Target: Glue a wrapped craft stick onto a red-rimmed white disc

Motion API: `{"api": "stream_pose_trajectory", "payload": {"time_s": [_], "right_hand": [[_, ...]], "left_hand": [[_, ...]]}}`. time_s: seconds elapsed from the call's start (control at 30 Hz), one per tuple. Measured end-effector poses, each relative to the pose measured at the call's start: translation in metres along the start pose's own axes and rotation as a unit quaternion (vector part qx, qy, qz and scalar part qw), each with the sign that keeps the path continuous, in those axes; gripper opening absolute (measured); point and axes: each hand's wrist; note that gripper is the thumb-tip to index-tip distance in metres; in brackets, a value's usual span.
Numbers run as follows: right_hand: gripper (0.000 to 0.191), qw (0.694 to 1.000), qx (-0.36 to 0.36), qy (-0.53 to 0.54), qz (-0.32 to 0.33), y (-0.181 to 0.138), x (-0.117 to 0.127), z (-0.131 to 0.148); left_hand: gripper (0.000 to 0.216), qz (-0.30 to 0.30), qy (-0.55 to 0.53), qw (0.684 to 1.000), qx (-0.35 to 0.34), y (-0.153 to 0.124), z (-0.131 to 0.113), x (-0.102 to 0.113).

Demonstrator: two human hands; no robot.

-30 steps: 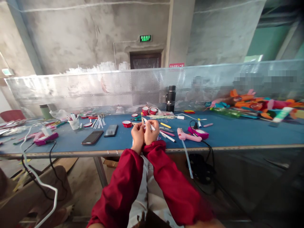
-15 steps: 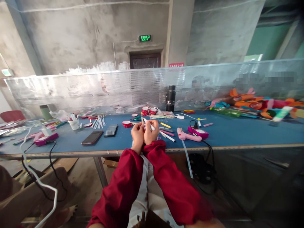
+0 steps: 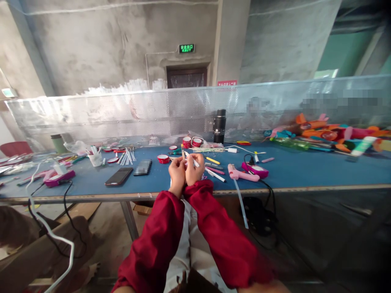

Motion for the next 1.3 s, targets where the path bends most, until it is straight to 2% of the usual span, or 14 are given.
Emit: {"api": "stream_pose_trajectory", "payload": {"time_s": [0.97,1.13,1.3], "right_hand": [[0.025,1.0,-0.002,0.01,0.011,-0.0003,-0.0003,0.0005],[0.024,1.0,-0.002,-0.004,-0.015,0.0001,-0.0002,0.0001],[0.024,1.0,0.008,-0.003,0.011,-0.0001,0.0001,0.0004]], "left_hand": [[0.013,0.0,-0.002,1.0,-0.005,0.0016,0.0031,0.0007],[0.011,0.0,0.001,1.0,-0.004,0.0018,0.0029,0.0009],[0.013,0.002,0.0,1.0,-0.004,0.0017,0.0028,0.0007]]}}
Point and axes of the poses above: each hand's wrist, its own y-axis towards the middle knuckle, its own x-axis out of the back of the hand, z = x × y, and after that the axes turned 7 degrees about -y, right-handed
